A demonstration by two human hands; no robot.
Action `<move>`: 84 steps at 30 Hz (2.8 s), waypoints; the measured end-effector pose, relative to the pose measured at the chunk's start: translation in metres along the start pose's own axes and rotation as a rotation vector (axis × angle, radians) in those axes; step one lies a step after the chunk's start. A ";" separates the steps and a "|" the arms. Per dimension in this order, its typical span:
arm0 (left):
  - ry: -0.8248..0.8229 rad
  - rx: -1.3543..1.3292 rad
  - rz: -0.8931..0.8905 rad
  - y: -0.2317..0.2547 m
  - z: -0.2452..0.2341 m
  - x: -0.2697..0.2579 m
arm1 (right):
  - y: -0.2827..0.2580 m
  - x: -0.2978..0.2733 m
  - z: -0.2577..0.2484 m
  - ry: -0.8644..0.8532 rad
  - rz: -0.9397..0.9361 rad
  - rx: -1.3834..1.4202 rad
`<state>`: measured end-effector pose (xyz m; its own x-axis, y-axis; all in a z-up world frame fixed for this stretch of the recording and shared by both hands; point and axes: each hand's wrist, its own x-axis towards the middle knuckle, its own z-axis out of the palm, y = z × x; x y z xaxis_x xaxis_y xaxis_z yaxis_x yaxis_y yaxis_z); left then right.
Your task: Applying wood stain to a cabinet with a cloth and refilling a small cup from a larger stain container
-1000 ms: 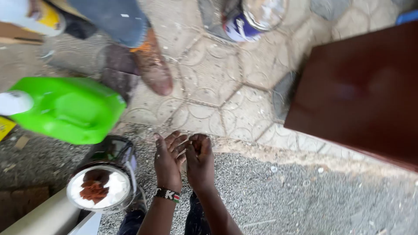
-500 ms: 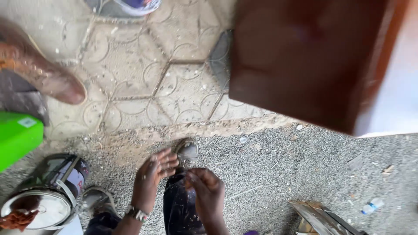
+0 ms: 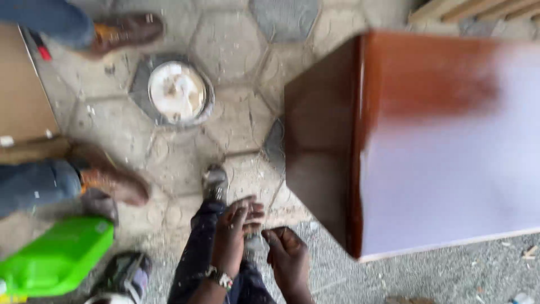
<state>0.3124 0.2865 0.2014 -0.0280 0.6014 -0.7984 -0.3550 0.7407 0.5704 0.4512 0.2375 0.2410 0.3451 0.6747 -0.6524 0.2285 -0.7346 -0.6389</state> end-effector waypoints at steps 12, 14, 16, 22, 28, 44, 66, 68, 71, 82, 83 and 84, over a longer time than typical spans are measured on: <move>-0.112 0.222 -0.151 0.215 0.049 0.112 | -0.228 0.120 0.022 0.201 0.000 0.434; -0.071 0.121 -0.112 0.238 0.059 0.129 | -0.236 0.135 0.025 0.243 -0.052 0.639; -0.063 0.153 -0.118 0.269 0.086 0.135 | -0.243 0.150 0.021 0.242 -0.069 0.683; -0.112 0.230 -0.139 0.322 0.176 0.173 | -0.318 0.203 -0.037 0.226 -0.086 0.663; -0.128 0.202 -0.089 0.363 0.258 0.249 | -0.368 0.290 -0.102 0.151 -0.181 0.569; -0.463 0.728 -0.220 0.494 0.457 0.427 | -0.529 0.587 -0.317 0.916 -0.148 0.396; -0.546 0.957 0.055 0.620 0.804 0.528 | -0.552 0.734 -0.544 0.692 0.501 -0.403; -0.283 0.959 0.210 0.611 0.820 0.590 | -0.570 0.742 -0.513 0.473 0.413 -0.146; -0.155 0.738 0.294 0.627 0.883 0.685 | -0.620 0.782 -0.522 0.667 0.132 -0.059; -0.397 0.064 -0.022 0.606 0.907 0.796 | -0.581 0.917 -0.599 0.949 0.547 -0.422; -0.432 0.023 -0.095 0.614 0.908 0.794 | -0.585 0.919 -0.596 0.985 0.590 -0.507; -0.430 0.020 -0.101 0.618 0.897 0.804 | -0.595 0.912 -0.581 0.984 0.593 -0.514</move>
<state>0.9082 1.4962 0.0853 0.3986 0.5925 -0.7001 -0.3177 0.8053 0.5006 1.1589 1.2481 0.2631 0.9965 0.0554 -0.0628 0.0570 -0.9981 0.0246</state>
